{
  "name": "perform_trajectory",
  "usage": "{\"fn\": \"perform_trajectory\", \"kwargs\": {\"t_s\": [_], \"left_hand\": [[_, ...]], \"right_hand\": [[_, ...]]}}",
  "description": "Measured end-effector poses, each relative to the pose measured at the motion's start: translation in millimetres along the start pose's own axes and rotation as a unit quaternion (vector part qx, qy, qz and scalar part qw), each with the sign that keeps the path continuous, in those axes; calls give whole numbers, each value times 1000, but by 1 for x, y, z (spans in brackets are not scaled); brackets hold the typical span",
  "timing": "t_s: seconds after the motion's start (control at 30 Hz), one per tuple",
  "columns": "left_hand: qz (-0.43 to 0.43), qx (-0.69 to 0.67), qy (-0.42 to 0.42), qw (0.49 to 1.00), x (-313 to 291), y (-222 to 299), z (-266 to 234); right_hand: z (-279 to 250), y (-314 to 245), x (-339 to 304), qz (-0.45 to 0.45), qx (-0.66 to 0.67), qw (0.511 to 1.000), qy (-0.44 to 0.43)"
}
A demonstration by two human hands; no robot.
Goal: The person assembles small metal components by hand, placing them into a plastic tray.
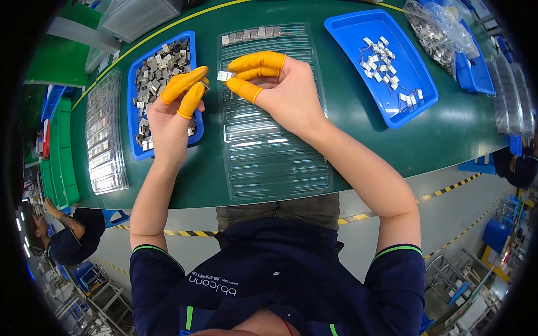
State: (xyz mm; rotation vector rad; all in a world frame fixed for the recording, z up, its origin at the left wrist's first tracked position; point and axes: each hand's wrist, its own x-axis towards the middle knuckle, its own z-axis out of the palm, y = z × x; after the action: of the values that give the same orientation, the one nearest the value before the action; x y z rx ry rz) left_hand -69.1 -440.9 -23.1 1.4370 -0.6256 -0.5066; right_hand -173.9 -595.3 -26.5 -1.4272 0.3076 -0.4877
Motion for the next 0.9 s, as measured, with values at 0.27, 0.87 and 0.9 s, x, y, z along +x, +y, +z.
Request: {"fn": "perform_trajectory", "kwargs": {"t_s": [0.27, 0.87, 0.9], "left_hand": [[-91, -127, -21, 987, 3, 2, 2], [-41, -57, 6, 998, 4, 4, 2], [-44, -53, 2, 998, 6, 5, 3]], "right_hand": [[1, -1, -2, 28, -36, 998, -35], [0, 1, -1, -30, -65, 997, -25], [-3, 0, 0, -42, -78, 996, -25]]}}
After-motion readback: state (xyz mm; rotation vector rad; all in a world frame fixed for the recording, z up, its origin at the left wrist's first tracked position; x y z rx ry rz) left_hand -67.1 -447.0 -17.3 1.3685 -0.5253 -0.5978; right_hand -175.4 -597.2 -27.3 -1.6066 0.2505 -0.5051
